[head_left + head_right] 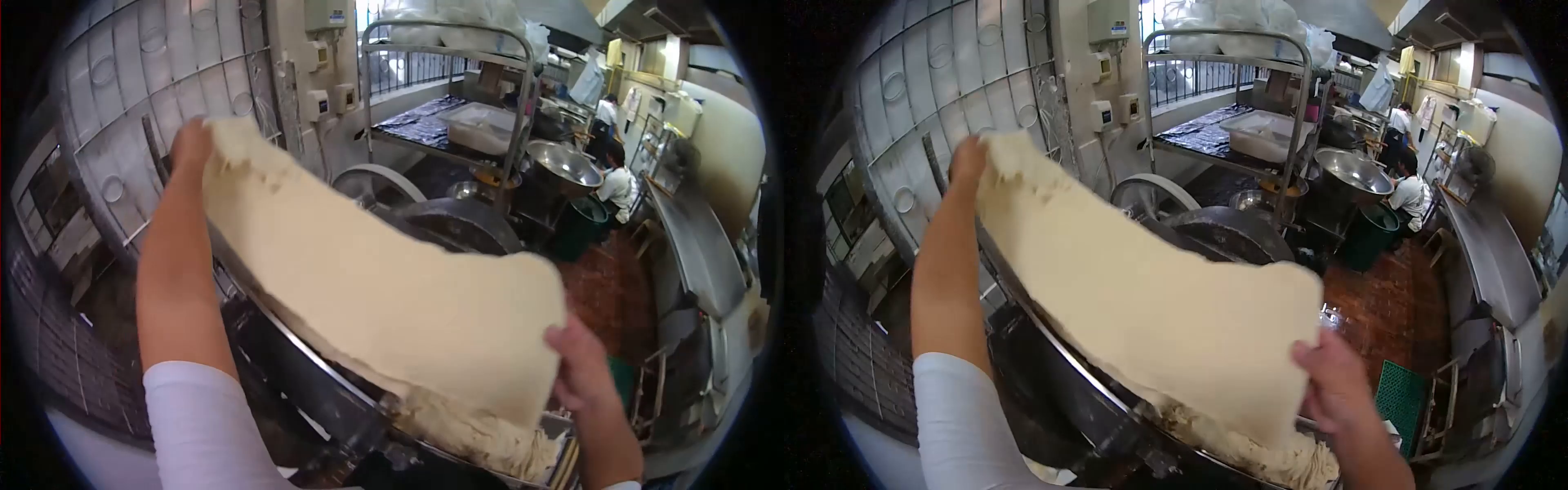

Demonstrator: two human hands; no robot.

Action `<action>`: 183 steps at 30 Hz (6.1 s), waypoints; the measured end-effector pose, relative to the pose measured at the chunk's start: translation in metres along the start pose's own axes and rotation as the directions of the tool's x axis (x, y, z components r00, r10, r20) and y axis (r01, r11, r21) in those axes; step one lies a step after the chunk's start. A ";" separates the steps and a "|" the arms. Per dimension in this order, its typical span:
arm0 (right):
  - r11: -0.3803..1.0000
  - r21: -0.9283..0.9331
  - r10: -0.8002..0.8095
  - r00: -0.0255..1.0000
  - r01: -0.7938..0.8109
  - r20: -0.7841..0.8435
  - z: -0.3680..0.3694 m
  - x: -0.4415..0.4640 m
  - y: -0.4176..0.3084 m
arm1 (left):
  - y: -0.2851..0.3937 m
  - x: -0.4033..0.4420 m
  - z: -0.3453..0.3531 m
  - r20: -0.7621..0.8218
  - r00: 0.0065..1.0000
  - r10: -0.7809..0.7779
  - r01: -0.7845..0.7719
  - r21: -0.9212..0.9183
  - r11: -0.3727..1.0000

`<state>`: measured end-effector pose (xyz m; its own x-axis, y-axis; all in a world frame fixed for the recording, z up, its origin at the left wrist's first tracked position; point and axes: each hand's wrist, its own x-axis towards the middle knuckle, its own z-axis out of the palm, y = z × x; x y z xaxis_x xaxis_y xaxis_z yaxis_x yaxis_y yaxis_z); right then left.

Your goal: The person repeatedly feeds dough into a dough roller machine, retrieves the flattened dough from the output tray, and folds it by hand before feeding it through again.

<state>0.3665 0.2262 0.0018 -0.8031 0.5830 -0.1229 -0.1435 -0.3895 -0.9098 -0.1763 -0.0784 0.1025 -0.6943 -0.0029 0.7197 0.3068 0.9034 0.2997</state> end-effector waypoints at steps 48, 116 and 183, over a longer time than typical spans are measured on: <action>0.815 0.447 0.220 0.911 -0.368 0.350 0.015 0.014 0.138 | 0.194 -0.361 -0.119 0.232 0.101 0.968 -0.558 -0.792 0.248; 0.949 0.164 0.161 0.864 -0.268 0.478 0.114 0.101 0.062 | 0.122 -0.178 0.035 0.628 0.647 0.432 -0.462 -0.128 0.878; 0.586 0.514 0.526 0.777 -0.626 0.347 0.049 0.157 0.366 | 0.040 -0.206 0.016 0.612 0.761 0.215 0.147 -0.486 0.862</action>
<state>0.1593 0.1405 -0.3307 -0.8998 0.0007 -0.4363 0.1217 -0.9599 -0.2524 -0.0316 -0.0346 -0.0435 -0.8607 0.4549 0.2287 0.4785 0.5695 0.6684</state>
